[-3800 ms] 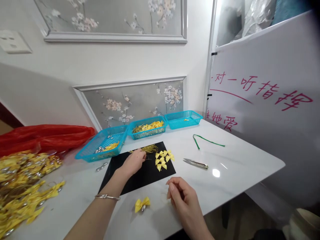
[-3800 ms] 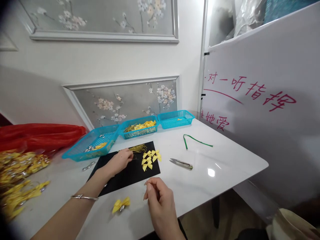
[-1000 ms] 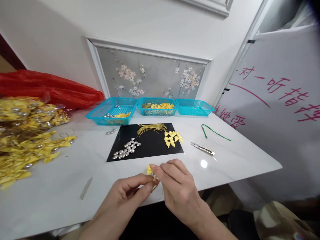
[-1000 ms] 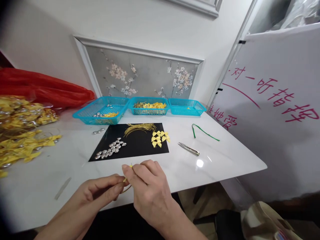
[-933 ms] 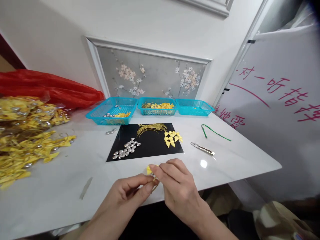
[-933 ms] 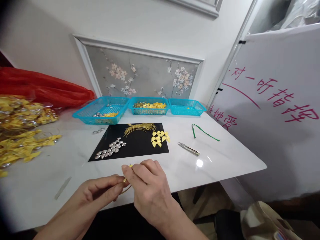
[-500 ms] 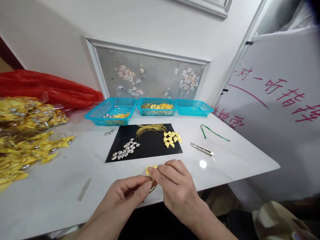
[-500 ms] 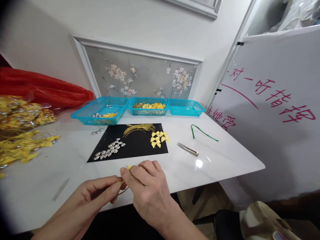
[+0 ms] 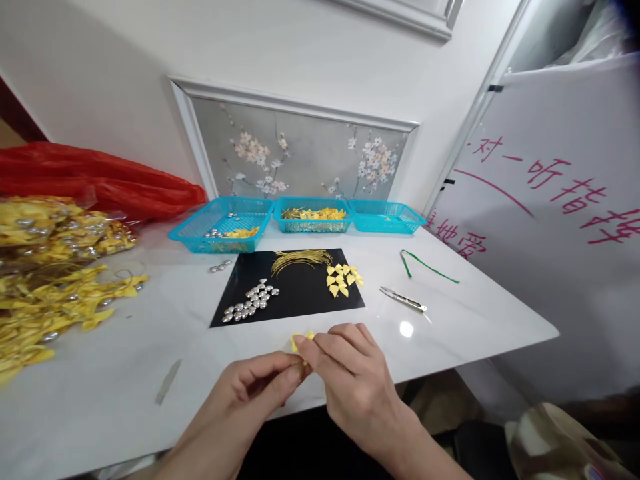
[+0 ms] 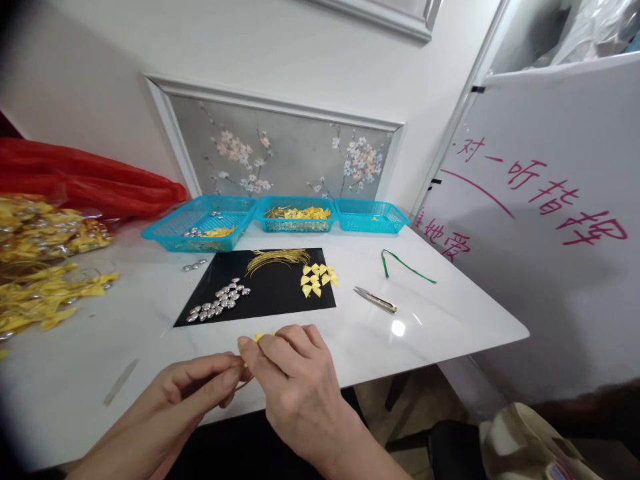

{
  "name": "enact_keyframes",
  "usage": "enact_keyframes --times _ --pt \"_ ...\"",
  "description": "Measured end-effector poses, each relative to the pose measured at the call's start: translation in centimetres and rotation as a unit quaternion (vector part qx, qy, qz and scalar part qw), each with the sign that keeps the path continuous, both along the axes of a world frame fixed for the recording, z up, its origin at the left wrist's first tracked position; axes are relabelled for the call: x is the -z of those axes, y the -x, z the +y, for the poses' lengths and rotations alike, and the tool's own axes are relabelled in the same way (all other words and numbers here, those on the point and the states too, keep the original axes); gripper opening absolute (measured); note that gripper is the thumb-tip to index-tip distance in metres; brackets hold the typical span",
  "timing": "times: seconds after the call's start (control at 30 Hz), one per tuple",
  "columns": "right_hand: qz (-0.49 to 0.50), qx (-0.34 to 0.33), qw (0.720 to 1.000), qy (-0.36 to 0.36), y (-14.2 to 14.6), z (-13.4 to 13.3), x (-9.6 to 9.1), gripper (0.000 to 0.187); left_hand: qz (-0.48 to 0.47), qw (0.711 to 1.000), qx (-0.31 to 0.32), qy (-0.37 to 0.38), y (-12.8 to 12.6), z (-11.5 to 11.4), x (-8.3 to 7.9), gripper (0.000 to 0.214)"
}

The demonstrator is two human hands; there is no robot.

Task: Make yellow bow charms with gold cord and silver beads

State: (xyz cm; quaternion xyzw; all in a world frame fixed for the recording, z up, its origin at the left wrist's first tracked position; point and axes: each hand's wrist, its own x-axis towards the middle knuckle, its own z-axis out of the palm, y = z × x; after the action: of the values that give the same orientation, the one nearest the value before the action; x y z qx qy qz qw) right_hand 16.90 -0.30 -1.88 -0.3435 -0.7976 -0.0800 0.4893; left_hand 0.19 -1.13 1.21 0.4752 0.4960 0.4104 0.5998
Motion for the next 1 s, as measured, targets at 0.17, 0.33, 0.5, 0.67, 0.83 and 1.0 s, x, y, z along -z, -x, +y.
enact_keyframes --times 0.17,0.33,0.5,0.67,0.83,1.0 --pt "0.129 -0.127 0.974 0.134 -1.0 -0.2 -0.9 0.042 -0.015 0.998 -0.036 0.041 0.3 -0.4 0.0 0.021" --pt "0.184 -0.189 0.939 0.22 -2.0 -0.1 -1.6 0.033 -0.019 0.998 -0.035 0.055 0.8 -0.5 0.5 0.023" --pt "0.171 -0.212 0.93 0.248 -1.9 0.2 -1.7 0.02 -0.027 0.996 -0.04 0.069 1.1 -0.5 1.0 0.025" --pt "0.142 -0.189 0.953 0.188 -1.3 0.1 -1.8 0.015 -0.019 0.997 -0.032 0.063 1.3 -0.4 1.1 0.024" --pt "0.102 -0.167 0.972 0.13 -1.3 0.2 -1.9 0.016 -0.014 0.997 -0.025 0.065 1.2 -0.3 1.0 0.022" --pt "0.076 -0.141 0.982 0.104 -1.2 0.1 -1.6 0.021 -0.009 0.997 0.023 0.069 1.2 -0.3 0.5 0.023"
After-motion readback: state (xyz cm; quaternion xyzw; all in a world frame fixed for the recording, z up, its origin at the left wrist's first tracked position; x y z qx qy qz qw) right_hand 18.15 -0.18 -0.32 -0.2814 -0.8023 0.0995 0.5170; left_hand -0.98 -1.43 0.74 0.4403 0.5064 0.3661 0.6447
